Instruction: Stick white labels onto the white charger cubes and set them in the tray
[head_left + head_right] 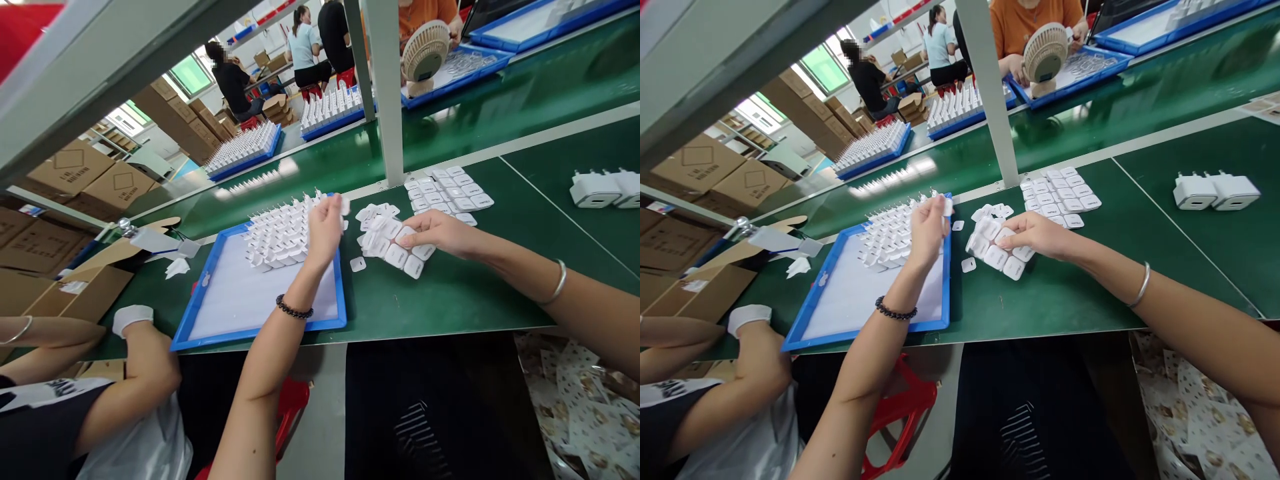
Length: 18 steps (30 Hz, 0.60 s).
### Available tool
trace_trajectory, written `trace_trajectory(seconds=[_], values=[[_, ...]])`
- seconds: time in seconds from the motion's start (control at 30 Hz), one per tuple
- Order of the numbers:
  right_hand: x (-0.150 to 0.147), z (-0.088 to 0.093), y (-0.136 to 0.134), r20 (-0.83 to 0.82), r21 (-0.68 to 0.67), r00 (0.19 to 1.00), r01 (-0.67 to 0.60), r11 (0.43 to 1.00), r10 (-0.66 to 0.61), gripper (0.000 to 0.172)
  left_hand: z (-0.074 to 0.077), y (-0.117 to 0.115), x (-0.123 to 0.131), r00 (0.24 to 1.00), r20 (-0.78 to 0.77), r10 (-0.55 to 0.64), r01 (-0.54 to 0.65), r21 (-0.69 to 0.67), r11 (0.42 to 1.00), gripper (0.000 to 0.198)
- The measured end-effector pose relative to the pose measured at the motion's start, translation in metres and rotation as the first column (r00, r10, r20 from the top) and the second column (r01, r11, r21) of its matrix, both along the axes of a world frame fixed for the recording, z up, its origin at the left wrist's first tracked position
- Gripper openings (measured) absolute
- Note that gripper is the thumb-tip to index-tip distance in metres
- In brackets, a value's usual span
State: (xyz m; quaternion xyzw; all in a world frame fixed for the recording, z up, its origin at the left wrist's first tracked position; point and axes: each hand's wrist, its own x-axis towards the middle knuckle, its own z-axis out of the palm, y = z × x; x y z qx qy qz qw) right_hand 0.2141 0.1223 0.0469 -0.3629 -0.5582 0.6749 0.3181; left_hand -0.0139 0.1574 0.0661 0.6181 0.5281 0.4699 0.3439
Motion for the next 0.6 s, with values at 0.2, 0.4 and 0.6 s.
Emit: trace_trajectory(seconds=[0.2,0.4,0.6], values=[[0.009,-0.005,0.009,0.011,-0.068,0.999,0.034,0.997,-0.033,0.028,-0.006,0.001,-0.013,0.862,-0.489,-0.132,0.117,-0.061,0.991,0.052],[0.004,-0.003,0.003,-0.087,-0.048,0.996,-0.004,0.999,0.000,0.036,-0.011,-0.009,-0.003,0.852,-0.440,-0.282,0.291,-0.048,0.955,0.049],[-0.002,-0.003,-0.003,-0.085,-0.076,0.996,-0.035,0.997,0.029,0.041,-0.014,-0.012,0.002,0.846,-0.101,-0.524,0.506,-0.161,0.848,0.047]])
